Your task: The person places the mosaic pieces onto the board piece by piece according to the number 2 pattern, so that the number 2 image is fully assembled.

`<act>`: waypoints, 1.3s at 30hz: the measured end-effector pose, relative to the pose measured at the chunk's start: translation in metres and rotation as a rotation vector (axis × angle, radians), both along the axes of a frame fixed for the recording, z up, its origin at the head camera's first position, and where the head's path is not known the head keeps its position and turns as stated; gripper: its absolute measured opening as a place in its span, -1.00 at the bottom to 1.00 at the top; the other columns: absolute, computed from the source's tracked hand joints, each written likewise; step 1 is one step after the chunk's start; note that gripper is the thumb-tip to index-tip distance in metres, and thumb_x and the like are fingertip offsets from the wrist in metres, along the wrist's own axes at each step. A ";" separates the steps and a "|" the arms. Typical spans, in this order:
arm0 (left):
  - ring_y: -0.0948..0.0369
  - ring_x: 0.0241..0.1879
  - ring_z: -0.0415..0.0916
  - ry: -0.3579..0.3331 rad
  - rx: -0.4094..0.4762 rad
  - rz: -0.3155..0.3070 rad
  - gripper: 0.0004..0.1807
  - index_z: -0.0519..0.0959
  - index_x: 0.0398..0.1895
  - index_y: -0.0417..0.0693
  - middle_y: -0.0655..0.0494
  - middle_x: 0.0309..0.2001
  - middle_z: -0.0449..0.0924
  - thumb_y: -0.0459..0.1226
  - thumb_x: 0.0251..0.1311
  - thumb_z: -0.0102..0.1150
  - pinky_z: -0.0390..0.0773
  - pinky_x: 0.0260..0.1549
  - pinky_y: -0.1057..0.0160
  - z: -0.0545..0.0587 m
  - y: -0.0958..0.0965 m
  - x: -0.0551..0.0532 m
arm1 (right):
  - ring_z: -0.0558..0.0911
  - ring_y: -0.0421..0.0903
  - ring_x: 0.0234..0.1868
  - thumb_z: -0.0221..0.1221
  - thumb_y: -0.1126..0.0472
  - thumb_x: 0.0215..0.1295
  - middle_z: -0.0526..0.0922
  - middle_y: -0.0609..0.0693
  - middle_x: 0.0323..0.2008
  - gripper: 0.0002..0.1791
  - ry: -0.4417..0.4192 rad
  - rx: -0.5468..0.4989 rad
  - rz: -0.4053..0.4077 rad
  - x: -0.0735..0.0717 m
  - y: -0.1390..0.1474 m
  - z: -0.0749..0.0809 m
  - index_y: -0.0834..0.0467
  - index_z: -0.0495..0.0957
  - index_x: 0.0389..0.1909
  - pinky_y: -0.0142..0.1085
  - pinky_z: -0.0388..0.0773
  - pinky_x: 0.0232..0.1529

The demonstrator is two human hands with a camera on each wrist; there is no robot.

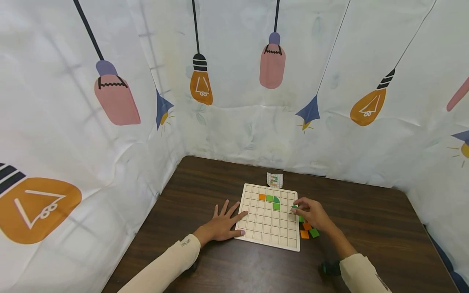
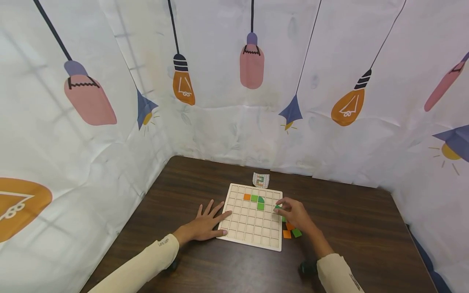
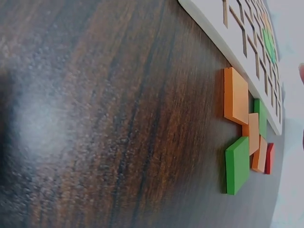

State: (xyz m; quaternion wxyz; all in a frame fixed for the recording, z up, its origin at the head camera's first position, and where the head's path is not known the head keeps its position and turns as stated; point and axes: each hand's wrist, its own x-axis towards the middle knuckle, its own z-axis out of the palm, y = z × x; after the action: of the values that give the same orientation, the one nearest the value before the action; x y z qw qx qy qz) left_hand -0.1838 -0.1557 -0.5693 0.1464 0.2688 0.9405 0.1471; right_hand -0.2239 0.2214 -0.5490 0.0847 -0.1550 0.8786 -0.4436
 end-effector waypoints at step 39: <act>-0.33 0.57 -0.36 0.011 -0.019 -0.006 -0.19 0.00 0.62 0.40 -0.04 0.64 -0.20 0.34 0.38 -0.14 -0.20 0.32 -0.55 -0.003 0.000 0.000 | 0.47 -0.04 -0.67 0.31 0.17 0.35 0.69 0.36 -0.32 -0.62 -0.131 -0.264 0.036 0.010 -0.022 -0.016 0.33 0.59 0.06 -0.23 0.50 -0.63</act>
State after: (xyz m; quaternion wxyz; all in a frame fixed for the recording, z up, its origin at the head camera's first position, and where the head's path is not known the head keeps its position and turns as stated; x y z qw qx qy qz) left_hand -0.1839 -0.1561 -0.5728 0.1443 0.2711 0.9418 0.1365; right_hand -0.2139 0.1996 -0.5646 0.1285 -0.1513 0.8024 -0.5627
